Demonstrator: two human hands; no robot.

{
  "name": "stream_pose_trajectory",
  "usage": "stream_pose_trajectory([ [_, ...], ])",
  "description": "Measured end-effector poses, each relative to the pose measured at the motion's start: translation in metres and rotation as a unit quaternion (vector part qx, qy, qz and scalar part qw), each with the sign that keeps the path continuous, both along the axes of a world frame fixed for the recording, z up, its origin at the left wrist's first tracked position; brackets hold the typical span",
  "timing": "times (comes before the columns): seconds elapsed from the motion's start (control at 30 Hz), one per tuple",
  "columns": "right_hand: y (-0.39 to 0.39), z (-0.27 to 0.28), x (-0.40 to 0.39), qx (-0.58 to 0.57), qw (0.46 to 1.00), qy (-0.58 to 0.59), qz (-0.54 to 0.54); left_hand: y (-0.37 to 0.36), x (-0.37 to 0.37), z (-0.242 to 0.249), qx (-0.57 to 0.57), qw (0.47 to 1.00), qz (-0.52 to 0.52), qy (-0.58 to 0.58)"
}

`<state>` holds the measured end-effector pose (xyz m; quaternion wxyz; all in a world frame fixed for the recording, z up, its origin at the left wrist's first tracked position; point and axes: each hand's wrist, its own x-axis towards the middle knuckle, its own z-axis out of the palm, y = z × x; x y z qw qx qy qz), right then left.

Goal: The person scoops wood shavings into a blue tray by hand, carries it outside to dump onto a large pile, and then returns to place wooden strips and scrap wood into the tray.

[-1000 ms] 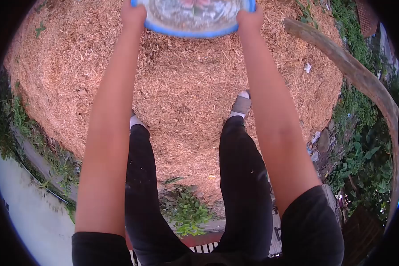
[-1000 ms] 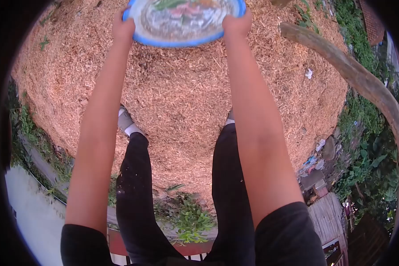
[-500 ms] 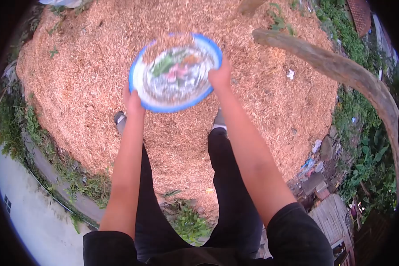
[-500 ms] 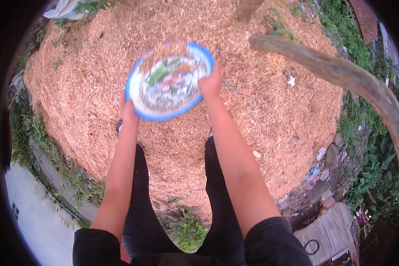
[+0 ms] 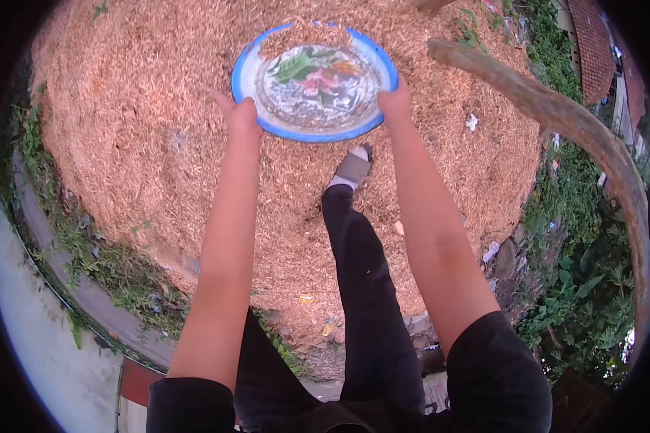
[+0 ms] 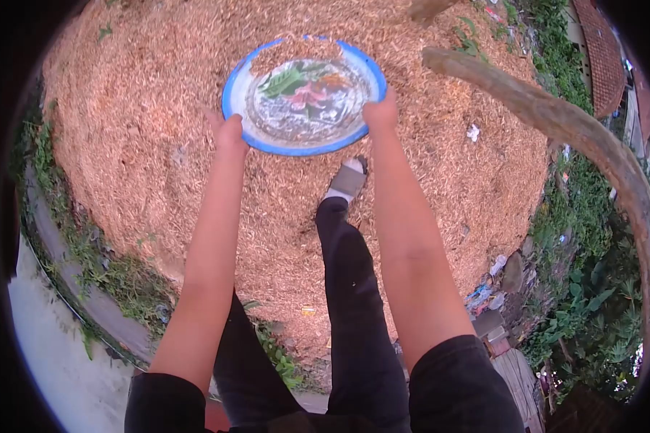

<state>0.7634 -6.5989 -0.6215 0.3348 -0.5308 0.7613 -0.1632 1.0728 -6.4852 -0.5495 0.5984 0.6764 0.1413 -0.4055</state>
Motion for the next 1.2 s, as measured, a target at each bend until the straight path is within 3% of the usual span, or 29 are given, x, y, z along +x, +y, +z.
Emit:
stream_pose_trajectory([
  [0.1, 0.002, 0.029, 0.026, 0.046, 0.999, 0.027, 0.013, 0.027, 0.015, -0.03, -0.09, 0.996, 0.007, -0.006],
  [0.13, 0.01, 0.031, 0.034, 0.054, 0.998, 0.019, -0.002, 0.033, 0.025, -0.028, -0.141, 0.989, -0.041, -0.025],
  [0.27, 0.054, 0.028, 0.047, 0.057, 0.997, 0.001, -0.047, 0.048, 0.047, -0.016, -0.121, 0.991, -0.053, -0.001],
  [0.4, 0.086, 0.02, 0.051, 0.077, 0.985, -0.125, -0.086, 0.075, 0.057, -0.019, -0.135, 0.99, -0.036, -0.017],
  [0.57, 0.172, 0.029, 0.115, 0.11, 0.975, -0.18, -0.067, 0.174, 0.104, -0.006, -0.145, 0.989, 0.038, 0.007],
  [0.8, 0.282, -0.03, 0.197, 0.131, 0.986, -0.079, 0.058, 0.317, 0.168, -0.001, -0.025, 0.994, 0.106, -0.022],
  [0.87, 0.321, -0.014, 0.221, 0.13, 0.985, -0.069, 0.088, 0.368, 0.18, -0.01, -0.031, 0.993, 0.099, -0.053],
  [0.97, 0.339, -0.008, 0.218, 0.061, 0.987, -0.137, 0.065, 0.374, 0.184, 0.02, -0.052, 0.994, 0.072, -0.066],
  [1.03, 0.341, 0.015, 0.202, 0.046, 0.988, -0.123, 0.081, 0.387, 0.177, 0.028, -0.077, 0.994, 0.052, -0.057],
  [1.2, 0.308, 0.052, 0.147, 0.001, 0.985, -0.154, 0.076, 0.387, 0.106, 0.013, -0.095, 0.994, 0.059, -0.004],
])
